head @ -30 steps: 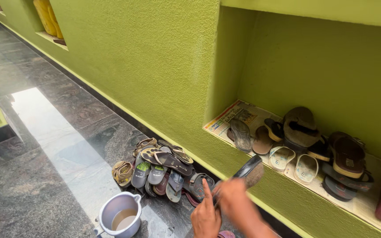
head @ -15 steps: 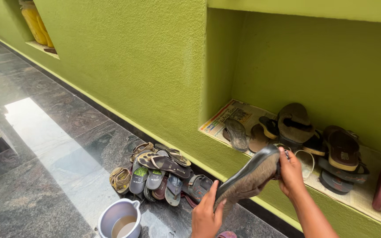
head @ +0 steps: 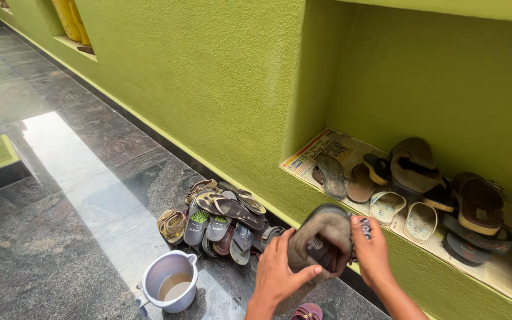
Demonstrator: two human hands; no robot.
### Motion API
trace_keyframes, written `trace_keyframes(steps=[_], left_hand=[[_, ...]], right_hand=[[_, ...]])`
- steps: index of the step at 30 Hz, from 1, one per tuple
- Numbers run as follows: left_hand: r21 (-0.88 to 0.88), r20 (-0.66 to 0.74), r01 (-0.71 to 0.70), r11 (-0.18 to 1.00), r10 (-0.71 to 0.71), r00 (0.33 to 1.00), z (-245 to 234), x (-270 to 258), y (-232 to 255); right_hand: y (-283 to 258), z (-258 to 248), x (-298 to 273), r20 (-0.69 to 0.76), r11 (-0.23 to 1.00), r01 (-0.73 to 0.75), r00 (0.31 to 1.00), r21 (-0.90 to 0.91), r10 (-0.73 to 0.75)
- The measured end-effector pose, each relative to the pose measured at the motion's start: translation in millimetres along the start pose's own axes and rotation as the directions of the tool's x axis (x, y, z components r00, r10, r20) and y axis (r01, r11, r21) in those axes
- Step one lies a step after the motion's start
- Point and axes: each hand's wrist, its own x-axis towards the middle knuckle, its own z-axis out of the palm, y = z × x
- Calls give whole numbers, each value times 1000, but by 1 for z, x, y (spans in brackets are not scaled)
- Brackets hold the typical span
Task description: The person sits on the floor and cleans several pairs of shoes using a wet cloth and a bucket of water. They scrub the soles and uppers of various sandals and slip-on shoes, then place the cleaned items onto a nearby shelf.
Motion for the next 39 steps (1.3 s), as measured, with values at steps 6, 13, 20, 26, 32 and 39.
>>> trace_keyframes(steps=[6,13,20,26,32,39], left_hand=[[-112,-362,-36,993,-7,932,17,-5,-4],[-117,-238,92,989,-118,964,14,-2,-10],[16,-279,26,1000,-20,960,6,3,5],[76,-318,-85,993,105,942,-7,3,0],[90,-277,-86,992,108,955,15,-2,-19],[18,-375,73,997,-61,925,14,-4,-49]], right_hand=[[-13,19,-27,71,759,257,960,-598,-269],[-26,38,-45,546,219,630,765,-745,-342],[-18,29,-39,490,381,647,756,-661,-433],[-41,27,-47,591,332,715,697,-615,-406],[-45,40,-41,526,491,662,749,-566,-403],[-3,16,-25,769,422,734,627,-531,-124]])
